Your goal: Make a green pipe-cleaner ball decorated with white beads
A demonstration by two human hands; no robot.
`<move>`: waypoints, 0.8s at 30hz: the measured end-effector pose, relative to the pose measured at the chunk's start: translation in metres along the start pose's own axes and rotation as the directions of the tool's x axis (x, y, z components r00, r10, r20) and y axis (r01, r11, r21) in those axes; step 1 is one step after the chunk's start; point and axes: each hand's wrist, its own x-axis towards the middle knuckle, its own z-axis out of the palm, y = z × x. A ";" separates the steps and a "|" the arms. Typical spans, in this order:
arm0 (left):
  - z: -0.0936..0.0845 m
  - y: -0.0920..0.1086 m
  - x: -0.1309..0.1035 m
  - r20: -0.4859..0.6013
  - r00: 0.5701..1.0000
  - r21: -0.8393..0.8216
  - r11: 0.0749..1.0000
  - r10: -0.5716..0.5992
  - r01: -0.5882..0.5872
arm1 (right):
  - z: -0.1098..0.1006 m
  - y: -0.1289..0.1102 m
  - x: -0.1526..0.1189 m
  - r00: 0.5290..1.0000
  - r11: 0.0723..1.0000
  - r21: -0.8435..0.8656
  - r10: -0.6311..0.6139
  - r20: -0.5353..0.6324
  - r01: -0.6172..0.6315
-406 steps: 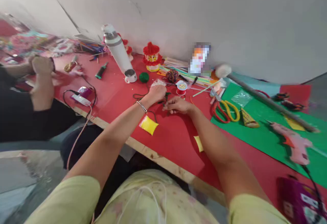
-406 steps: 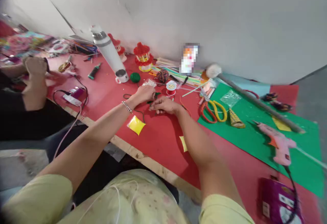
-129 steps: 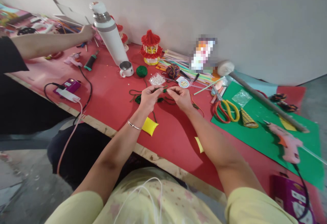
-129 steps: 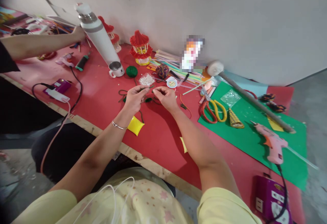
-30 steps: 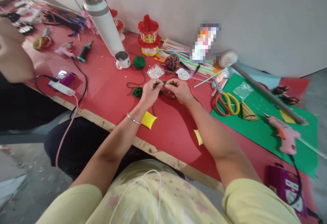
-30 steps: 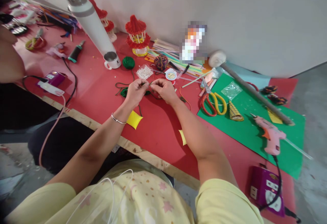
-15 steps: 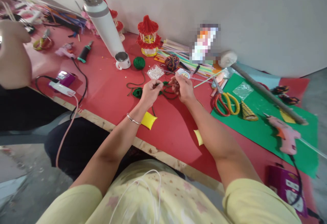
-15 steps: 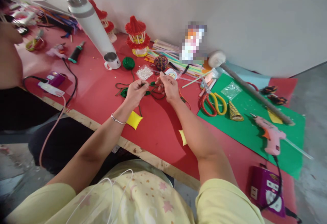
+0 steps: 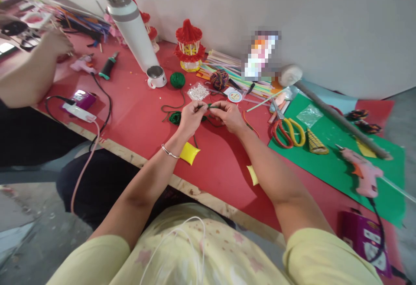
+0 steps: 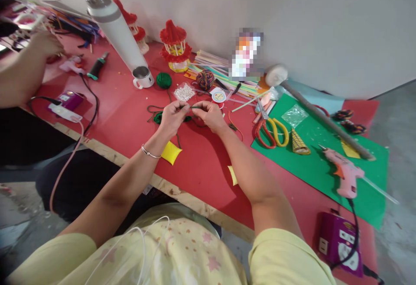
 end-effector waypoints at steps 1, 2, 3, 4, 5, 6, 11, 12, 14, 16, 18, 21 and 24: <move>0.000 0.000 0.000 -0.002 1.000 0.003 1.000 0.003 -0.003 | 0.000 0.000 0.000 1.000 1.000 0.003 0.005 0.006 -0.005; 0.000 0.001 0.000 -0.005 1.000 0.006 1.000 0.008 -0.008 | 0.000 -0.001 -0.001 1.000 1.000 0.007 0.009 0.010 -0.009; 0.000 0.001 0.000 -0.009 1.000 0.014 1.000 0.013 -0.013 | 0.000 -0.001 -0.001 1.000 1.000 0.010 0.011 0.010 -0.011; 0.000 0.002 0.000 -0.011 1.000 0.026 1.000 0.018 -0.018 | 0.000 -0.002 -0.001 1.000 1.000 0.010 0.012 0.005 -0.012; 0.000 0.002 0.000 -0.012 1.000 0.040 0.999 0.022 -0.022 | 0.001 -0.002 -0.001 1.000 1.000 0.009 0.010 -0.001 -0.010; 0.001 0.002 0.000 -0.012 1.000 0.054 0.998 0.025 -0.025 | 0.001 -0.003 -0.001 1.000 1.000 0.005 0.007 -0.008 -0.007; 0.001 0.004 -0.001 0.004 1.000 0.076 0.997 0.010 -0.010 | 0.002 -0.003 0.000 1.000 1.000 -0.005 -0.019 -0.016 0.019; 0.001 0.004 -0.001 0.004 1.000 0.078 0.997 0.004 -0.004 | 0.002 -0.003 0.000 1.000 1.000 -0.004 -0.023 -0.019 0.023; 0.001 0.003 -0.002 -0.005 1.000 0.072 0.997 -0.007 0.007 | 0.002 -0.003 0.000 0.999 1.000 -0.008 -0.025 -0.023 0.025; 0.001 0.002 -0.002 -0.013 1.000 0.050 0.998 -0.023 0.024 | 0.002 -0.004 -0.001 1.000 1.000 -0.017 -0.016 -0.013 0.016; 0.002 0.002 -0.002 -0.020 0.999 0.018 0.999 -0.047 0.047 | 0.002 -0.005 -0.002 1.000 0.999 -0.031 -0.008 0.014 0.008; 0.002 0.004 -0.001 -0.027 0.997 -0.020 0.998 -0.068 0.067 | 0.002 -0.005 -0.003 0.999 0.998 -0.055 -0.022 0.037 0.024; 0.002 0.007 0.000 -0.020 0.998 0.007 0.998 -0.059 0.059 | 0.001 -0.003 -0.002 1.000 0.999 -0.039 0.012 0.025 -0.011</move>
